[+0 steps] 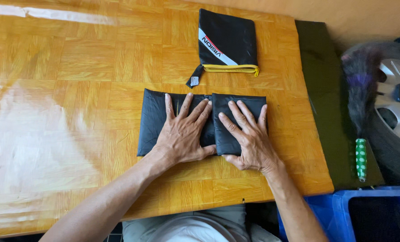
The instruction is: The person folds a black textile item on a wooden table and then tucks it into a smaller black bag.
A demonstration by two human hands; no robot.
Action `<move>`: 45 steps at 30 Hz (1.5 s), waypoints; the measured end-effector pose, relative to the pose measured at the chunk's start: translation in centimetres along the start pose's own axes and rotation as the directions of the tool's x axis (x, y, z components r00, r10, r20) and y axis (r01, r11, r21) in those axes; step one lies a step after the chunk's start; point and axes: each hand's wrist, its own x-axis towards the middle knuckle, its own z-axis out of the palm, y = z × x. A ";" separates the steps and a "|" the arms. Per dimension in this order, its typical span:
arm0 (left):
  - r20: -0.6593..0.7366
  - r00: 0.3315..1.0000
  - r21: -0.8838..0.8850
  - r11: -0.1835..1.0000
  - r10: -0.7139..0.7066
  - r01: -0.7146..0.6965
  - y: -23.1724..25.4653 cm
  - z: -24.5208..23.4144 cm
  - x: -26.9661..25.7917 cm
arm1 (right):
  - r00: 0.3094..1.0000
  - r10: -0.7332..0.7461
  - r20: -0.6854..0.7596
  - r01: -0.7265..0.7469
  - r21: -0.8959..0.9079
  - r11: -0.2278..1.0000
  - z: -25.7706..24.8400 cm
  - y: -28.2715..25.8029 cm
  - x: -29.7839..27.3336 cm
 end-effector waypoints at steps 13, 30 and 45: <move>0.078 0.982 -0.179 0.972 0.171 -0.155 -1.0 -1.2 0.0 | 0.994 0.000 0.106 0.004 -0.045 0.999 0.1 0.5 0.3; 0.057 0.993 -0.091 0.991 0.104 -0.098 -0.8 0.0 0.5 | 0.862 0.484 -0.149 -0.474 0.098 0.875 4.1 5.6 2.0; 0.066 0.992 -0.108 0.989 0.109 -0.102 -0.8 -0.1 0.7 | 0.787 0.616 0.035 -0.594 0.311 0.742 3.5 5.6 2.0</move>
